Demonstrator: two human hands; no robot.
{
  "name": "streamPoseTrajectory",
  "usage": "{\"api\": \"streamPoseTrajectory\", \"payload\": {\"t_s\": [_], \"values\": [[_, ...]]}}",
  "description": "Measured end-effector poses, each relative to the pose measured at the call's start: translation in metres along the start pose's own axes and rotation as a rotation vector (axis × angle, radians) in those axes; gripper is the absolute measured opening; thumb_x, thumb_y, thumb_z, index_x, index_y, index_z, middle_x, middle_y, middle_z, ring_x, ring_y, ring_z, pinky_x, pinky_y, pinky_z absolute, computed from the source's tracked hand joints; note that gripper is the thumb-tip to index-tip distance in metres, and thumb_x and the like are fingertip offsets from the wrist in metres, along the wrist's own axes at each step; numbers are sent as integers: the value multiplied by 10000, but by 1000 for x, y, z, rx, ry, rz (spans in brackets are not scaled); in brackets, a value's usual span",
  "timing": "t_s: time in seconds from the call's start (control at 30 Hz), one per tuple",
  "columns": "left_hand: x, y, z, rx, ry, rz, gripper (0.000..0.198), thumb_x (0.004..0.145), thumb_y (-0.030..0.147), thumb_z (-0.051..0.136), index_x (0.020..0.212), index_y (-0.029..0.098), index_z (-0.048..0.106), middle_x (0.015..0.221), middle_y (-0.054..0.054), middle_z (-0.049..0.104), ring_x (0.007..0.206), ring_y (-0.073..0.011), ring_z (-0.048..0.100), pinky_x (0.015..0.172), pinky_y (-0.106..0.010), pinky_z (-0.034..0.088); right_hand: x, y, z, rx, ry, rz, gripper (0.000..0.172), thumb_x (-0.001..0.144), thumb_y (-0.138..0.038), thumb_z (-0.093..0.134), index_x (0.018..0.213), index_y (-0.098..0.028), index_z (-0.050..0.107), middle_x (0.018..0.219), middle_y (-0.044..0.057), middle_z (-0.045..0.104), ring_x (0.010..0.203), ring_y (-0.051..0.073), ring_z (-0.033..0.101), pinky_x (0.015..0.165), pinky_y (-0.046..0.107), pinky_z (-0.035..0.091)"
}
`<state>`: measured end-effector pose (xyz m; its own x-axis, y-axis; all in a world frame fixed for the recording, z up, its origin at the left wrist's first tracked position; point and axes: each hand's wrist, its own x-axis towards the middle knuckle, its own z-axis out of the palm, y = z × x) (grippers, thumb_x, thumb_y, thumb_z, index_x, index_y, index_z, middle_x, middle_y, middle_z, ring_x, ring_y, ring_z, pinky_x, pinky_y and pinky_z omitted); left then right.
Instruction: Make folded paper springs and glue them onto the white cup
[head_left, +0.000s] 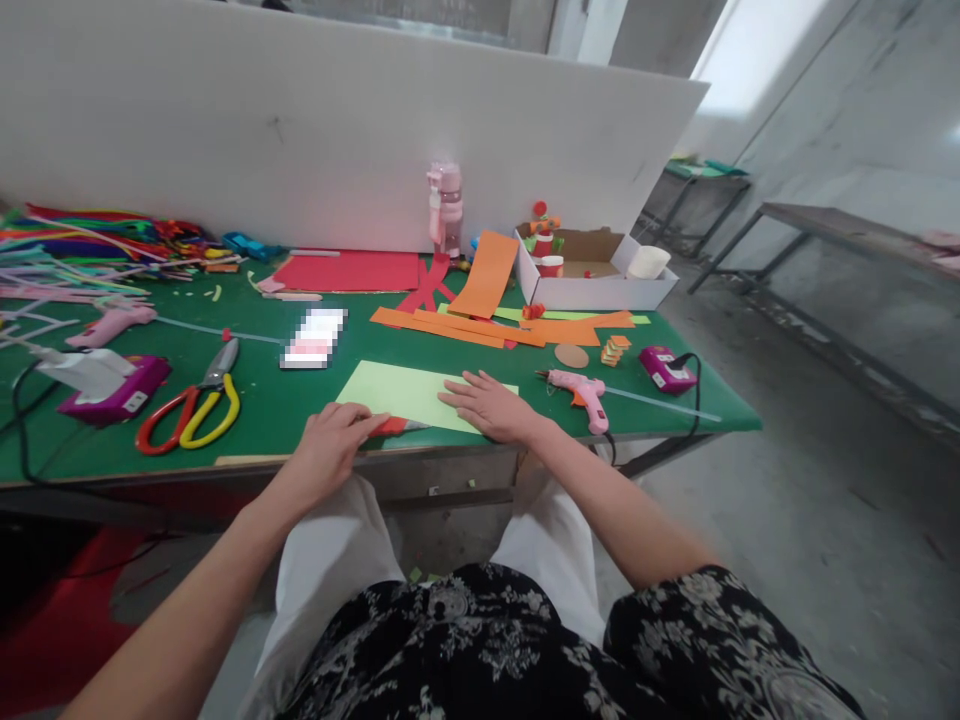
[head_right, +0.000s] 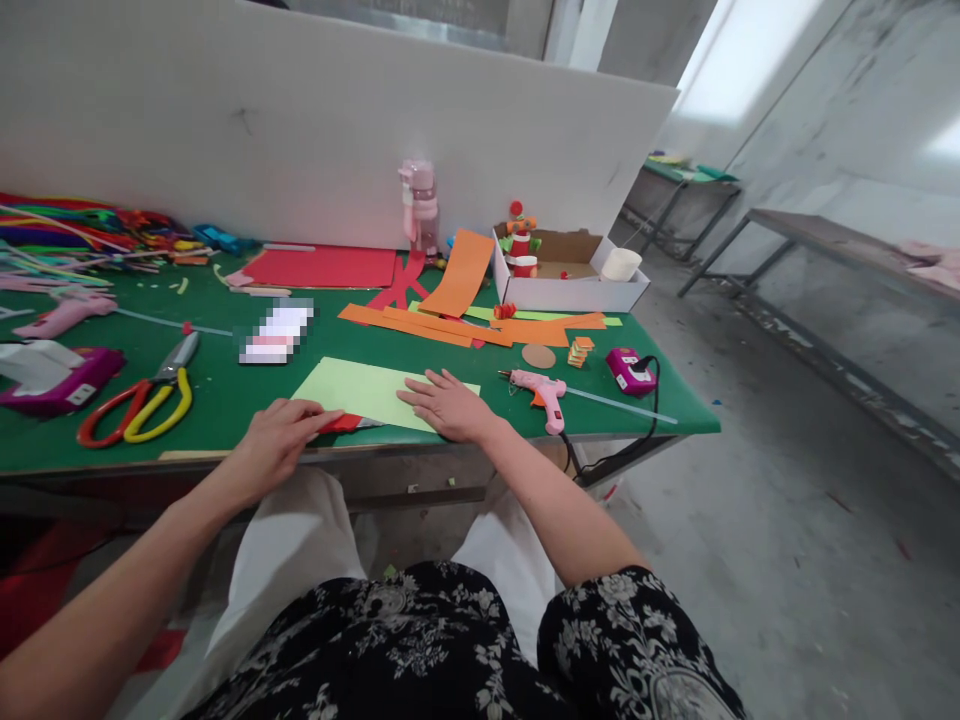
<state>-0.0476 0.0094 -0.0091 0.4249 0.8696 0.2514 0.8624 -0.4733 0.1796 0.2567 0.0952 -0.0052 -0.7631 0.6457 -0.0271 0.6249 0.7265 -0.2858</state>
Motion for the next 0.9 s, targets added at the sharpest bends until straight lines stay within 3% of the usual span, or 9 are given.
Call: {"api": "streamPoseTrajectory", "payload": {"t_s": [0.17,0.4,0.67,0.9], "values": [[3,3,1,14,-6,21,554,850,62,348,1259,260,664,1120,-111,644,983,-258,543,746,-354,410,1,-1,0,-15,-6,-1,508,1058,-376,273,1542,-289,399,1616,-9,362,1533,296,211,1240,532,170],[0,-21,-6,14,6,-3,481,919,148,325,1251,229,664,1088,-130,645,969,-284,549,739,-387,418,25,-20,3,-11,22,104,515,1057,-395,276,1547,-284,392,1618,7,360,1526,327,224,1230,568,182],[7,-20,-5,-7,-2,31,483,944,159,293,1268,237,643,1084,-106,646,966,-277,553,741,-385,415,-14,8,-6,-12,3,106,515,1055,-404,269,1545,-300,393,1616,-1,363,1532,306,212,1231,557,175],[8,-16,-3,-34,-21,36,505,894,131,339,1258,262,664,1103,-115,643,970,-273,557,778,-392,444,-14,8,-1,-39,23,99,516,1053,-403,253,1544,-322,390,1605,-14,381,1526,301,237,1226,567,196]]}}
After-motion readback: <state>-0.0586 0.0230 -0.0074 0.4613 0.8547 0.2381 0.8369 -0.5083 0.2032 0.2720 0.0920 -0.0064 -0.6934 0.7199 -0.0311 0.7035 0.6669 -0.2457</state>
